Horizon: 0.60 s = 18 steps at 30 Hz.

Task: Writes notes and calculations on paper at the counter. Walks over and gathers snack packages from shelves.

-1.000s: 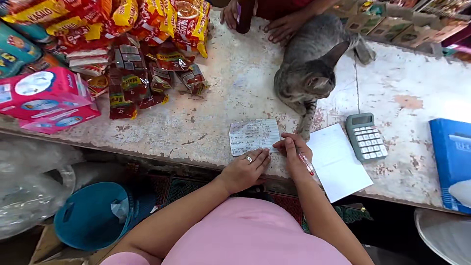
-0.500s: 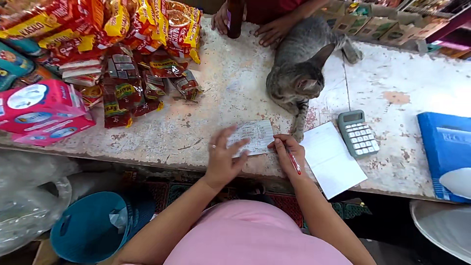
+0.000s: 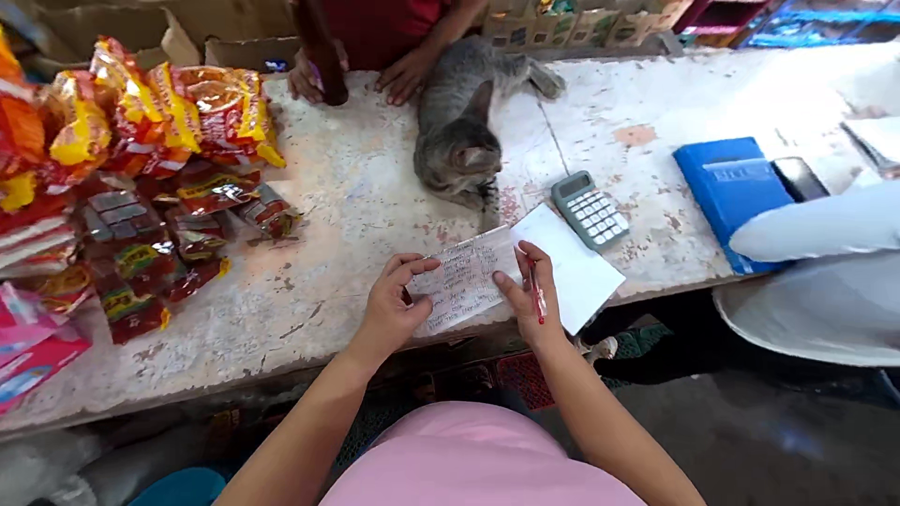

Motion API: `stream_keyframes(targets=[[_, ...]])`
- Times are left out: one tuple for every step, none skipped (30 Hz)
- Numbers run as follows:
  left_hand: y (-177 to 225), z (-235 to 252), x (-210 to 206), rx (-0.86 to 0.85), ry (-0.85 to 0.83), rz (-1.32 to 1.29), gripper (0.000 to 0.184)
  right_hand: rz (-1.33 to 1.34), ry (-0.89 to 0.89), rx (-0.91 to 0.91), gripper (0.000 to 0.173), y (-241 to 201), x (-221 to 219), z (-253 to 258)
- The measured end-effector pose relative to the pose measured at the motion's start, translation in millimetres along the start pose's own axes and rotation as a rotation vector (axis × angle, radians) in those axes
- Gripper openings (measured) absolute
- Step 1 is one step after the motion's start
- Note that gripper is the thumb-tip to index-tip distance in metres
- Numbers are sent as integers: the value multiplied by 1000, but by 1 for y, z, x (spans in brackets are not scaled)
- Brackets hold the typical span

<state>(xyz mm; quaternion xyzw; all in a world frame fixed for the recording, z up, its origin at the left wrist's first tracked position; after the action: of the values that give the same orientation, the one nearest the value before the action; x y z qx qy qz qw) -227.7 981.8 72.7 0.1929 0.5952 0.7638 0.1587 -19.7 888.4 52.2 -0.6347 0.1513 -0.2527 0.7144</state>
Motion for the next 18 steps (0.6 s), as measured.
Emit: stream_keyframes(targets=[[5, 4, -10, 23, -44, -17, 50, 67, 31, -96, 65, 0, 12, -4], [8, 7, -20, 38, -81, -10, 52, 124, 67, -171, 60, 1, 23, -7], [9, 10, -29, 51, -110, 12, 52, 157, 98, -222, 54, 2, 33, -10], [9, 13, -36, 59, -127, 50, 51, 152, 101, -240, 51, 2, 42, -13], [9, 15, -42, 69, -130, 105, 46, 116, 84, -236, 50, 1, 50, -13], [7, 17, -46, 87, -124, 179, 42, 53, 55, -212, 48, -1, 57, -13], [6, 17, -47, 109, -122, 258, 39, -24, 22, -179, 46, -3, 63, -15], [3, 14, -46, 126, -124, 330, 38, -94, 8, -137, 43, -3, 70, -18], [0, 12, -44, 136, -132, 388, 39, -138, 16, -98, 40, -2, 78, -20], [-2, 10, -40, 136, -145, 436, 40, -156, 39, -88, 38, -1, 84, -20], [-6, 7, -35, 123, -156, 477, 41, -153, 68, -92, 38, -1, 90, -19], [-11, 4, -29, 96, -167, 517, 42, -136, 86, -99, 41, -2, 92, -16], [-16, 1, -23, 50, -169, 554, 43, -110, 89, -100, 43, -4, 91, -13], [-21, -2, -17, 0, -168, 578, 45, -75, 78, -106, 43, -7, 84, -10], [-26, -5, -12, -35, -173, 599, 47, -39, 59, -110, 40, -11, 73, -7], [-31, -7, -7, -55, -183, 612, 52, -7, 14, -122, 37, -14, 58, -3], [-35, -8, -5, -68, -196, 620, 58, 18, -46, -131, 33, -16, 40, 0], [-37, -10, -5, -81, -208, 633, 63, 31, -117, -128, 29, -17, 21, 3]])
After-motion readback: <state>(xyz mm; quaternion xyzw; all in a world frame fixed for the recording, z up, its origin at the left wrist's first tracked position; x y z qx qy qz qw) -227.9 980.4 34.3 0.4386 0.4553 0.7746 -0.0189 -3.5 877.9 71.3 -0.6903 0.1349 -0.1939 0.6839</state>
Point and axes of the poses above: each hand's wrist, its own z-axis towards the middle knuckle, its own x-axis out of the back of the hand, y = z × x, the point moved 6 cm from there along z, towards the middle knuckle, and after that the axes turned 5 degrees about y, right-handed, at the moved point
